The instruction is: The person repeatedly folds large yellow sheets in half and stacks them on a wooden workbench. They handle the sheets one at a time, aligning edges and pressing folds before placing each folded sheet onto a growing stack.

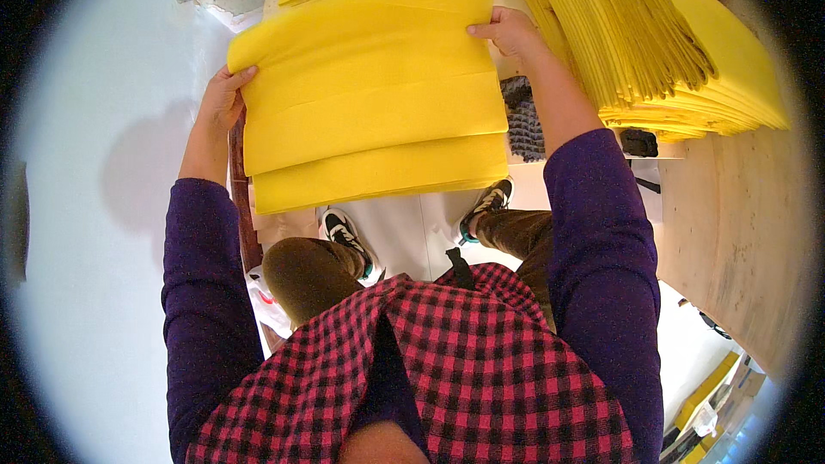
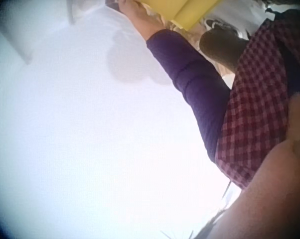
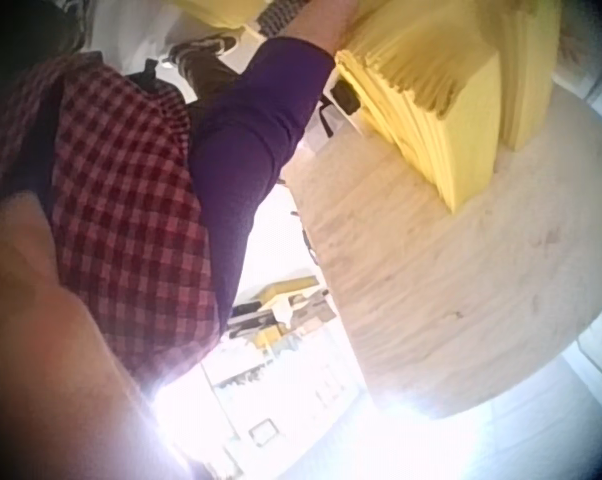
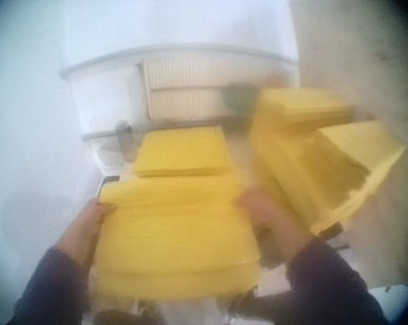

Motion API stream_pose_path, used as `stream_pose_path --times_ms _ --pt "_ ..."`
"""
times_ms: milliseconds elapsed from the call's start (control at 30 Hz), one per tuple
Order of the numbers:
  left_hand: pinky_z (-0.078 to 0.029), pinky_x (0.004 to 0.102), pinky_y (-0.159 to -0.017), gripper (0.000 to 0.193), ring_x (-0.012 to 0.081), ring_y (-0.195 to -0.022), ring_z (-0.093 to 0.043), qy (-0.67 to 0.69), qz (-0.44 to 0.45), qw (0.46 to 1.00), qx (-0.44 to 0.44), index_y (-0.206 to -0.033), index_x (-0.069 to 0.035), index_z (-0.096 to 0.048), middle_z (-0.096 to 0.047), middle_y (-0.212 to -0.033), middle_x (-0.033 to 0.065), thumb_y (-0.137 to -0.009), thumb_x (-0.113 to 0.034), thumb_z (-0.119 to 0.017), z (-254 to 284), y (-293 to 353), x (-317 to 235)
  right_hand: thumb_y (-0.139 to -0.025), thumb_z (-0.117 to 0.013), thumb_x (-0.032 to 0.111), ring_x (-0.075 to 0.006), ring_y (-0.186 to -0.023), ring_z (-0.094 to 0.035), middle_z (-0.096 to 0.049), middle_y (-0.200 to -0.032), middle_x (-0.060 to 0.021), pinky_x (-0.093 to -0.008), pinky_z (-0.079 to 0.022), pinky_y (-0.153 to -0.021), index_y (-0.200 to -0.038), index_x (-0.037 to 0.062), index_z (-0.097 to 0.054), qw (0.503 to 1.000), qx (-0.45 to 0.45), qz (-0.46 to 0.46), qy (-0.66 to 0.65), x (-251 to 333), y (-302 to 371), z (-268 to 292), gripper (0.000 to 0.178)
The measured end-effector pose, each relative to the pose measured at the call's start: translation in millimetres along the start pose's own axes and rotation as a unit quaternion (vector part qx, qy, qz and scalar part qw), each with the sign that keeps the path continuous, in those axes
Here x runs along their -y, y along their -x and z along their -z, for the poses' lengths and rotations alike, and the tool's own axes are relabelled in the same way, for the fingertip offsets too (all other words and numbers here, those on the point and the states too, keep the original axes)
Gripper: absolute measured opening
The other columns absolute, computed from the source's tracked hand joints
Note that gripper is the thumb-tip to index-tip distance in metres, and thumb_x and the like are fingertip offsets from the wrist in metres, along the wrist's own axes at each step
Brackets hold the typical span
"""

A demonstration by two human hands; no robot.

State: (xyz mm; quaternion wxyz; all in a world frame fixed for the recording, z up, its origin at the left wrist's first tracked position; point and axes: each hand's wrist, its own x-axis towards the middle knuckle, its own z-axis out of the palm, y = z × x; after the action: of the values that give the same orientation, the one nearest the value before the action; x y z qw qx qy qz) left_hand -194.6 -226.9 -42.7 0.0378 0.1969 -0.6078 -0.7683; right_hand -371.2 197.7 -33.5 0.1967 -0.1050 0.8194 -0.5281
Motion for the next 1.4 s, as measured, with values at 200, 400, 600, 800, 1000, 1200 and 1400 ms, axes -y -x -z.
stream_pose_path --times_ms 200,400,600,800,1000,1200,1400 --pt "-0.048 0.0303 -0.089 0.014 0.0213 -0.098 -0.062 -0.03 -0.08 0.996 0.03 -0.093 0.003 -0.066 -0.064 -0.11 0.0143 -0.08 0.003 -0.061 18.6 16.9 15.6 -0.081 -0.07 0.008 -0.0111 -0.077 -0.06 -0.067 -0.092 -0.0036 -0.0238 -0.049 -0.068 -0.096 0.0011 -0.068 0.985 0.001 0.167 -0.05 -7.1 35.0 -6.6 0.017" --pt "-0.05 0.0296 -0.086 0.013 0.0217 -0.102 -0.061 -0.071 -0.109 0.991 0.04 -0.081 -0.001 -0.071 -0.062 -0.116 0.0154 -0.075 0.006 -0.061 22.2 36.1 33.5 -0.08 -0.068 0.003 -0.0142 -0.089 -0.062 -0.066 -0.102 -0.0063 -0.0248 -0.05 -0.081 -0.094 0.0037 -0.069 0.962 -0.028 0.247 -0.115 -32.1 49.6 -23.0 0.014" --pt "-0.046 0.0272 -0.09 0.017 0.0192 -0.101 -0.06 -0.132 -0.145 0.981 0.001 -0.09 0.0 -0.068 -0.063 -0.115 0.0138 -0.081 0.003 -0.055 21.6 45.5 27.9 -0.08 -0.068 0.002 -0.016 -0.091 -0.062 -0.065 -0.105 -0.0085 -0.0259 -0.05 -0.083 -0.091 0.001 -0.068 0.955 -0.024 0.273 -0.116 -42.0 51.2 -24.7 0.011" --pt "-0.043 0.0263 -0.091 0.022 0.0159 -0.101 -0.059 -0.361 -0.23 0.903 -0.037 -0.103 -0.001 -0.066 -0.065 -0.11 0.0103 -0.089 -0.008 -0.05 3.8 51.0 -29.7 -0.085 -0.062 0.002 -0.0177 -0.095 -0.061 -0.064 -0.11 -0.0115 -0.0281 -0.051 -0.084 -0.092 0.0011 -0.068 0.963 -0.019 0.222 -0.15 -47.1 50.6 -23.8 0.009" --pt "-0.042 0.0309 -0.093 0.031 0.025 -0.108 -0.057 -0.473 -0.3 0.825 0.071 -0.112 -0.005 -0.063 -0.063 -0.114 0.0135 -0.093 -0.026 -0.05 -77.5 26.2 -28.9 -0.085 -0.062 0.002 -0.0177 -0.094 -0.061 -0.063 -0.111 -0.0121 -0.0281 -0.051 -0.082 -0.091 0.0002 -0.068 0.964 -0.021 0.211 -0.162 -48.2 47.7 -24.1 0.008" --pt "-0.036 0.0396 -0.101 0.041 0.0327 -0.121 -0.048 -0.611 -0.282 0.731 0.115 -0.123 -0.007 -0.056 -0.054 -0.127 0.0163 -0.095 -0.036 -0.045 -111.9 39.1 1.3 -0.082 -0.064 -0.001 -0.0159 -0.09 -0.062 -0.065 -0.106 -0.009 -0.0263 -0.05 -0.082 -0.088 0.0005 -0.068 0.96 -0.02 0.207 -0.186 -45.5 53.5 -24.4 0.008" --pt "-0.03 0.05 -0.104 0.046 0.0317 -0.128 -0.04 -0.629 -0.308 0.711 0.061 -0.127 -0.009 -0.051 -0.048 -0.134 0.0155 -0.094 -0.04 -0.044 -116.0 67.0 25.5 -0.084 -0.061 0.0 -0.0141 -0.089 -0.061 -0.066 -0.103 -0.0064 -0.0244 -0.05 -0.081 -0.091 0.0018 -0.069 0.962 -0.038 0.228 -0.144 -41.8 55.5 -26.1 0.01"
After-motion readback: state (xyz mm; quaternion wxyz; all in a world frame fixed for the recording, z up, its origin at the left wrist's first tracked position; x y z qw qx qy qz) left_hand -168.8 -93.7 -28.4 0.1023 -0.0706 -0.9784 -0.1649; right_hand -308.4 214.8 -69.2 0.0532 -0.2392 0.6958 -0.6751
